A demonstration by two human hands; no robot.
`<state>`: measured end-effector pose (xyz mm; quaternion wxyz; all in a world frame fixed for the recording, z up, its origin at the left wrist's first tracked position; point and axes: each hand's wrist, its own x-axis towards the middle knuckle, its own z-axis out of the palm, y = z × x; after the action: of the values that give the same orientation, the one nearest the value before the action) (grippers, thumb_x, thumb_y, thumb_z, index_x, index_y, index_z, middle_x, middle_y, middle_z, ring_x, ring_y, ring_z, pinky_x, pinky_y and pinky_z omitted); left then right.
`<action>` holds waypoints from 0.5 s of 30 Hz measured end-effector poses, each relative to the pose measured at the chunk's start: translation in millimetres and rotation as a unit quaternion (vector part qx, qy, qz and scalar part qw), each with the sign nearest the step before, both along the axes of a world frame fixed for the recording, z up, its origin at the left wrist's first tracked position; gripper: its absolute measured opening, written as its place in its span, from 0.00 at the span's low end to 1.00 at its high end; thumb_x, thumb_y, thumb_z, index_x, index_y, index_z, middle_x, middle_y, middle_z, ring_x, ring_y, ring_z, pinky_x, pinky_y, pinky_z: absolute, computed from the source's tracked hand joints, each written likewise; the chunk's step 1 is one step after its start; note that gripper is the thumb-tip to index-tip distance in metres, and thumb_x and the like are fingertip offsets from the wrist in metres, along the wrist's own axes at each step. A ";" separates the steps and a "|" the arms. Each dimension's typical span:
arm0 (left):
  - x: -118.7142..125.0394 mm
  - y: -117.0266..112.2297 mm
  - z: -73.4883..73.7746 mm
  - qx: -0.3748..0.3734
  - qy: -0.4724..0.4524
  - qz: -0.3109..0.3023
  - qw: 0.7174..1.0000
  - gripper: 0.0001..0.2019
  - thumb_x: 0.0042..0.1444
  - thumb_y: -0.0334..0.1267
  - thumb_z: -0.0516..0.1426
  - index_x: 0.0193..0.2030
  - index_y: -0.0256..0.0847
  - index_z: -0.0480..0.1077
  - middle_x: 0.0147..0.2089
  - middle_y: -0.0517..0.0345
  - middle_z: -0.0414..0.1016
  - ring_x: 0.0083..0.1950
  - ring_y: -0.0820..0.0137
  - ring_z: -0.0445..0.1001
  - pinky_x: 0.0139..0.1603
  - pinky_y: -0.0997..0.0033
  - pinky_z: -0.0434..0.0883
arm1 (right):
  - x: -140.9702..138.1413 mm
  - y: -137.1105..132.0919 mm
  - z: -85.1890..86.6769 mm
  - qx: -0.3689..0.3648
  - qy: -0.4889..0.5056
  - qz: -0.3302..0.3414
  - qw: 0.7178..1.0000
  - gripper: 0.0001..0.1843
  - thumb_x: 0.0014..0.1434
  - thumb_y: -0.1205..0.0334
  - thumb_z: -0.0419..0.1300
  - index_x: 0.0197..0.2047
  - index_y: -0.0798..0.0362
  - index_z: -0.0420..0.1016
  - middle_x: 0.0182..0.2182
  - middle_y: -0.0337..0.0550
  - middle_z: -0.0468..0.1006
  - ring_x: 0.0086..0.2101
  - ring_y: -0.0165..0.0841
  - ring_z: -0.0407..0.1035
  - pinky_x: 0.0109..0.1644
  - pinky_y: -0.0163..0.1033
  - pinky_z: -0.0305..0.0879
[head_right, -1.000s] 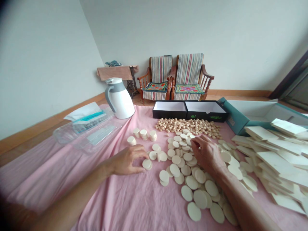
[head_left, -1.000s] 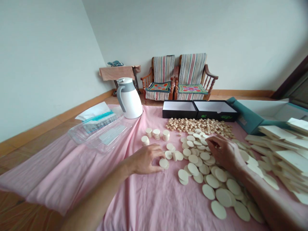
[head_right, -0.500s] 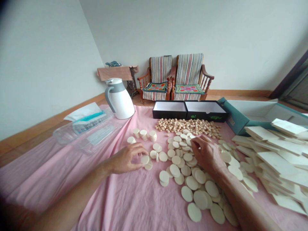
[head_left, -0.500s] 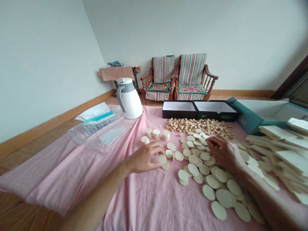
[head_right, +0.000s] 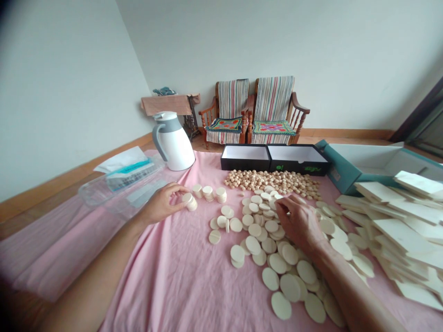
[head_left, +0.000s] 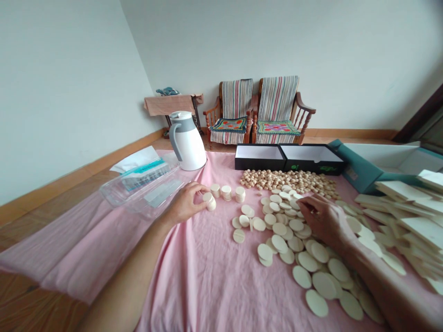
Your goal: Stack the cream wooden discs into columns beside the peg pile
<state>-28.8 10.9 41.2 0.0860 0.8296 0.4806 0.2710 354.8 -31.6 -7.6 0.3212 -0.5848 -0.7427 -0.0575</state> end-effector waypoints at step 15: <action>66.6 -38.2 -24.5 -0.030 0.012 -0.159 0.987 0.07 0.53 0.31 0.58 0.40 0.40 0.71 0.41 0.53 0.73 0.46 0.65 0.71 0.47 0.65 0.68 | -0.3 0.3 0.9 0.010 -0.003 0.008 1.000 0.10 0.58 0.61 0.52 0.31 0.50 0.74 0.29 0.42 0.75 0.31 0.32 0.68 0.33 0.35 0.60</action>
<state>37.7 -27.3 16.8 0.1471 0.8957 0.3513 0.2294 354.5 -31.3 -6.7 0.3254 -0.5756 -0.7475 -0.0637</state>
